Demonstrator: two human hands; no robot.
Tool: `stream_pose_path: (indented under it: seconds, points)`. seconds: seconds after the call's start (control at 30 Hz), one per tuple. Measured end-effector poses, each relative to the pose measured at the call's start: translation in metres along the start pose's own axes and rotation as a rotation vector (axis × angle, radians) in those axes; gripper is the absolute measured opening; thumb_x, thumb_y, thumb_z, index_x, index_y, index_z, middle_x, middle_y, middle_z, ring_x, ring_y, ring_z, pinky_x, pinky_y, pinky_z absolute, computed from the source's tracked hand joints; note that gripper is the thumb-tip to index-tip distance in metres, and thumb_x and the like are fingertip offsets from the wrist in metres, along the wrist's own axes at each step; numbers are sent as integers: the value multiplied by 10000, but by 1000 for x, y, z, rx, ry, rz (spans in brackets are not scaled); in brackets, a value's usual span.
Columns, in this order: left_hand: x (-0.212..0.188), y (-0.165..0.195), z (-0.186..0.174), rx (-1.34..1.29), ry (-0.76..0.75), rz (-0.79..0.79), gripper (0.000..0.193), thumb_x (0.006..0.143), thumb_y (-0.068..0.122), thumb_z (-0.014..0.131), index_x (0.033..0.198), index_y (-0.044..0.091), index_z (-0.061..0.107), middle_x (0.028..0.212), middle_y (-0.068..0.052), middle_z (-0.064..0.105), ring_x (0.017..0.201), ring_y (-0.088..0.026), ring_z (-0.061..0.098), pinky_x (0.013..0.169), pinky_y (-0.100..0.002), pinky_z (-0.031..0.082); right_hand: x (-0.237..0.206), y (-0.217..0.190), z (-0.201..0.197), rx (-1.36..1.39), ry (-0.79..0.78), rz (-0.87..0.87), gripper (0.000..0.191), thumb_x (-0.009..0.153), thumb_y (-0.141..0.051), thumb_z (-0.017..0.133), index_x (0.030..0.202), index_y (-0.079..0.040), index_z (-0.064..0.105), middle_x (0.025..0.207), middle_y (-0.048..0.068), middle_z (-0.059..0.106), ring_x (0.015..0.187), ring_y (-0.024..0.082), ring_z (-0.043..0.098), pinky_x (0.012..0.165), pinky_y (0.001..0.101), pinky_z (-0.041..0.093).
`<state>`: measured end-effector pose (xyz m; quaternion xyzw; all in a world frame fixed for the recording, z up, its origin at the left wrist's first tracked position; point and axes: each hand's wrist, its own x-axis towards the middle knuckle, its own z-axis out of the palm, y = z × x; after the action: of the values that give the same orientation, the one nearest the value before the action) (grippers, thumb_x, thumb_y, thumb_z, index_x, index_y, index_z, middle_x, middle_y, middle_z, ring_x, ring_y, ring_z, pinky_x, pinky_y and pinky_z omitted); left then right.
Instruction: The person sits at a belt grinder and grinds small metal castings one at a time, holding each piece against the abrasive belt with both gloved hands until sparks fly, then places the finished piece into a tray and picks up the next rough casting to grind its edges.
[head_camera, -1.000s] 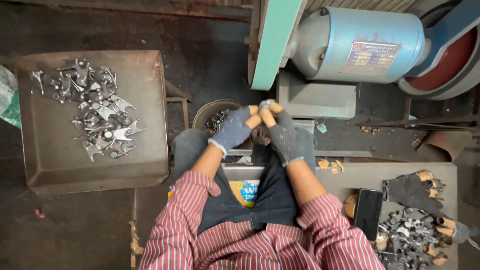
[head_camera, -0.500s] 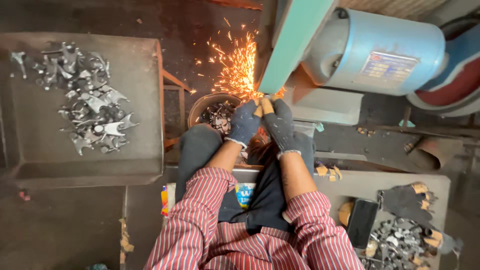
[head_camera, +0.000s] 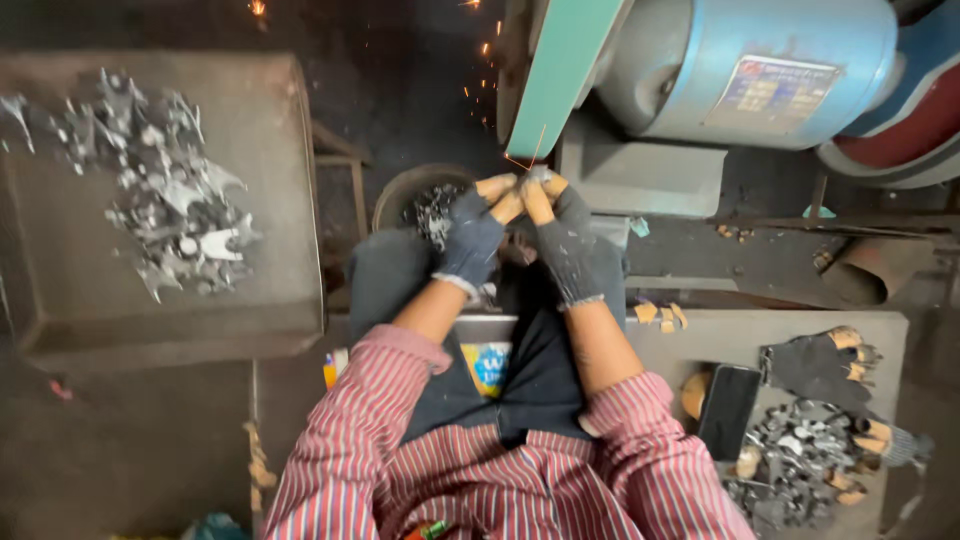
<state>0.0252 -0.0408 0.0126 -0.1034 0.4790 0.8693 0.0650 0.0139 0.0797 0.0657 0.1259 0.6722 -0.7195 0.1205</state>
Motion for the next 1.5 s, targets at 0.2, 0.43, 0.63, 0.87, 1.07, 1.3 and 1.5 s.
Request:
stream_pose_path:
  seconds: [0.2, 0.43, 0.63, 0.87, 1.07, 1.3, 1.5]
  points:
    - [4, -58, 25, -617, 180, -315, 392, 1013, 392, 620, 1243, 77, 658, 1019, -50, 713, 855, -182, 662, 737, -331, 556, 26, 10, 2, -302, 50, -130, 252, 971, -230, 692, 1070, 1, 720, 940, 55, 755, 845, 112, 676, 771, 261, 542]
    - [29, -39, -10, 62, 194, 148, 213, 1022, 203, 649, 1143, 36, 702, 1047, -61, 729, 946, -164, 649, 827, -336, 547, 39, 29, -3, -35, -67, -150, 243, 1004, -188, 695, 1071, 45, 698, 979, 55, 728, 886, 120, 660, 815, 272, 543]
    - [32, -11, -3, 643, 260, 358, 227, 975, 235, 645, 1036, 29, 717, 904, -166, 737, 812, -283, 728, 729, -376, 553, 45, 38, -11, 195, -95, -37, 251, 1029, -190, 650, 1106, 46, 687, 1035, 84, 728, 926, 148, 689, 857, 308, 576]
    - [34, -17, 16, 779, 283, 326, 277, 989, 294, 625, 942, 31, 699, 890, -214, 699, 844, -389, 694, 735, -456, 533, 44, 35, -20, 268, -24, 40, 297, 1037, -201, 636, 1184, 56, 663, 1048, 94, 729, 899, 167, 682, 807, 308, 566]
    - [39, -25, 17, 863, 263, 270, 303, 952, 332, 633, 994, 46, 725, 950, -205, 717, 878, -399, 693, 733, -462, 540, 41, 27, -24, 260, 27, 81, 336, 1022, -239, 627, 1194, 49, 654, 1066, 95, 739, 909, 165, 697, 806, 292, 572]
    - [47, -31, 17, 870, 153, 230, 338, 953, 368, 608, 1054, 76, 743, 1015, -182, 729, 938, -384, 691, 800, -468, 540, 25, 11, -9, 230, 148, 159, 383, 1055, -311, 657, 1251, 18, 656, 1087, 124, 711, 873, 199, 644, 668, 309, 503]
    - [39, 28, 2, 909, -264, 322, 313, 969, 355, 603, 1024, 82, 746, 1023, -177, 739, 973, -384, 693, 850, -473, 543, -8, -6, -19, -84, 189, 140, 423, 961, -328, 707, 1253, -23, 684, 1094, 92, 738, 918, 140, 691, 781, 285, 570]
